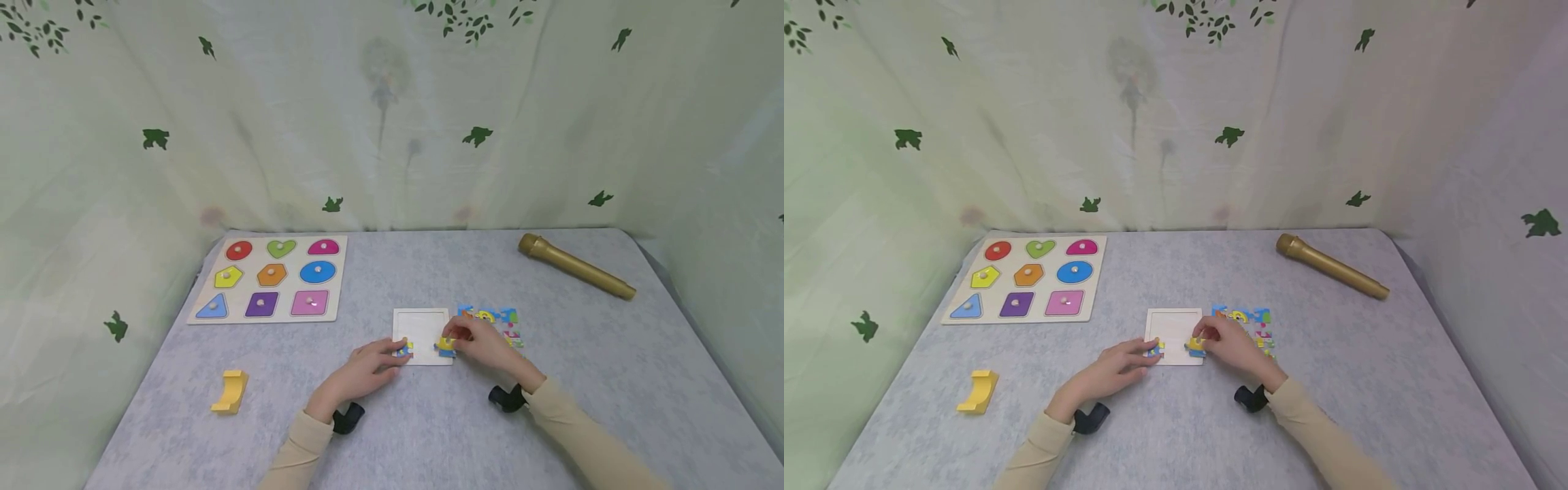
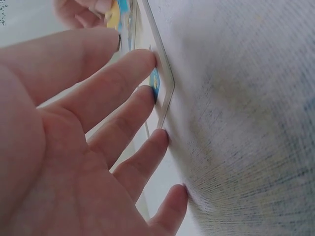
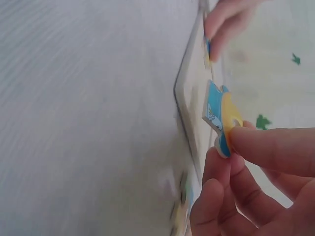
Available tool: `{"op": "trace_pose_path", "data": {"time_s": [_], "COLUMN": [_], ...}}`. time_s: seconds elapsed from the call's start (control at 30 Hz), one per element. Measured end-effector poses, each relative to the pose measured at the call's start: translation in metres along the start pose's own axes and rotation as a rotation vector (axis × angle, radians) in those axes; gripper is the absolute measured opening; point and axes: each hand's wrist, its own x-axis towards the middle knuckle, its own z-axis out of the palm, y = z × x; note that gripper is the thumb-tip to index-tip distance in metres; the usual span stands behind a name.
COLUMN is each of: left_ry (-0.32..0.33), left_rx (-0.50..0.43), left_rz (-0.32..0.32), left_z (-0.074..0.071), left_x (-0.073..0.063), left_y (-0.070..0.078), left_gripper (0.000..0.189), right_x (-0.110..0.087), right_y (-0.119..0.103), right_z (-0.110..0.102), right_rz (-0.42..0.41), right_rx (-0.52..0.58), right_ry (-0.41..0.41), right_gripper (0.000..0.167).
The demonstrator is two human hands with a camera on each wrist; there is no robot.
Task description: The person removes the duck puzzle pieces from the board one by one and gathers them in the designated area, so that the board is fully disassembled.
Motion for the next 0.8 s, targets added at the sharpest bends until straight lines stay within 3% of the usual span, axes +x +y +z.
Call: {"op": "trace_pose_path", "data": {"time_s": [0.4, 0.6, 0.8], "left_ry": [0.010, 0.013, 0.015], "left_rx": [-0.005, -0.011, -0.008], "left_rz": [0.027, 0.030, 0.032], "left_z": [0.001, 0.001, 0.001], "left_x": [0.000, -0.001, -0.001], "left_y": [-0.002, -0.002, -0.002], "left_gripper": [0.033, 0.032, 0.032], "right_x": [-0.046, -0.054, -0.053], "right_y": [0.027, 0.030, 0.028], "right_z": [-0.039, -0.043, -0.040], "right_rz": [0.107, 0.123, 0.082], "right_rx": [-0.025, -0.023, -0.072], "right_ry": [0.022, -0.001, -0.002], "right_gripper": [0.013, 0.013, 0.014]}}
